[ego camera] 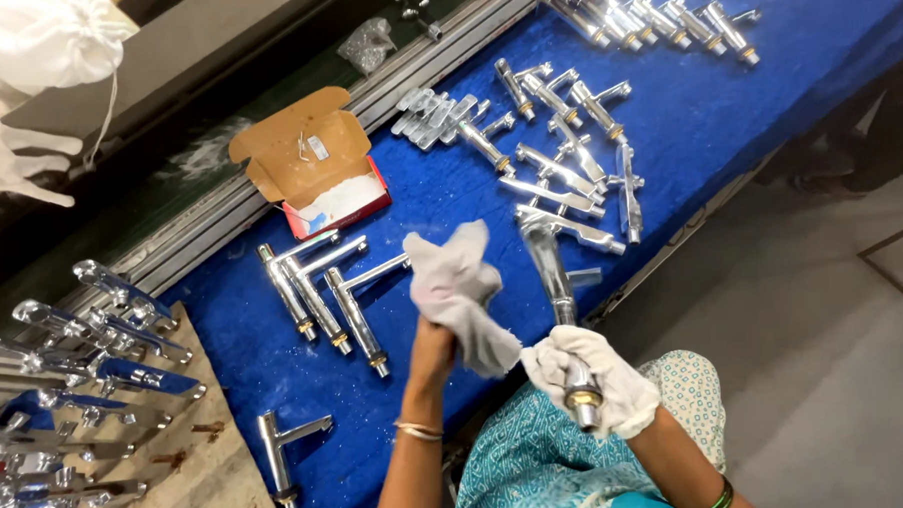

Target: The person wipes and cleans various metal faucet fixtures one at a time using a white cloth while standing at a blue workbench. They pick up fixtures, rub the surfaces with the cloth, and place some into boxes or set them aside on the table.

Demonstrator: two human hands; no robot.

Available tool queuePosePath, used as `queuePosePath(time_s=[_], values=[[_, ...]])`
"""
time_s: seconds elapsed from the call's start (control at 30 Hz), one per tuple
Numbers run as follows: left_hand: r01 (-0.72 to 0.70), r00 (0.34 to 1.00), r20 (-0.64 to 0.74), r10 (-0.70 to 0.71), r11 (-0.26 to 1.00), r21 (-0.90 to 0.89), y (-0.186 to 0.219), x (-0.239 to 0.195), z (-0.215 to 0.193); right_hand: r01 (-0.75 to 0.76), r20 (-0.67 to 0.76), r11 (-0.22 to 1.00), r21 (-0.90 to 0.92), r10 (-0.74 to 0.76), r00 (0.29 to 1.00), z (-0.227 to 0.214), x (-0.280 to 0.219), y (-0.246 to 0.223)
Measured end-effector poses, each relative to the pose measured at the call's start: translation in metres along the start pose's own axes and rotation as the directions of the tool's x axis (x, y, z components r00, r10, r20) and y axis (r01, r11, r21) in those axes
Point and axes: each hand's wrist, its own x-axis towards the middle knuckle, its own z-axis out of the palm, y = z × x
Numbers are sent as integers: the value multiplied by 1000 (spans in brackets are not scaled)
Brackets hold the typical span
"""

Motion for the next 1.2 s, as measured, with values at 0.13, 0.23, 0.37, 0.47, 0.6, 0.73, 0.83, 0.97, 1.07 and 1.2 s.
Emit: queuePosePath(time_s=[0.13, 0.23, 0.37, 0.47, 0.6, 0.73, 0.83, 0.97, 1.07, 1.2], values=[[-258, 959, 180, 220, 939, 227, -4, -7, 64, -110, 34, 994, 19, 109, 993, 11, 2, 26], [-269, 963, 110, 248, 927, 262, 13, -21, 99, -66, -33, 998, -20, 66, 997, 25, 0, 49], [-247, 960, -90, 264, 955, 162, 52, 4, 106, 80, -87, 993, -91, -88, 992, 39, -5, 62], [-398, 904, -78, 421, 894, 207, 56, 28, 95, 85, -169, 996, 4, -83, 982, 38, -14, 65], [-397, 917, 55, 395, 888, 233, 33, 23, 77, 70, -65, 998, 6, -70, 995, 30, -14, 53], [-370, 924, 169, 344, 915, 163, 5, -12, 76, 51, -30, 992, -113, -55, 998, 17, -9, 49], [-372, 928, 86, 363, 887, 273, 13, -11, 68, 19, -241, 994, -104, -44, 970, 14, -3, 61], [-132, 989, 3, 146, 891, 434, 40, 28, 52, 97, -51, 992, -79, -101, 994, 13, -12, 63], [-225, 973, 77, 216, 962, 154, 34, 29, 51, 64, 48, 997, -50, -62, 997, 14, -17, 51], [-355, 930, 179, 321, 911, 211, 4, -3, 66, -10, -181, 1000, 14, 12, 983, 10, -19, 42]])
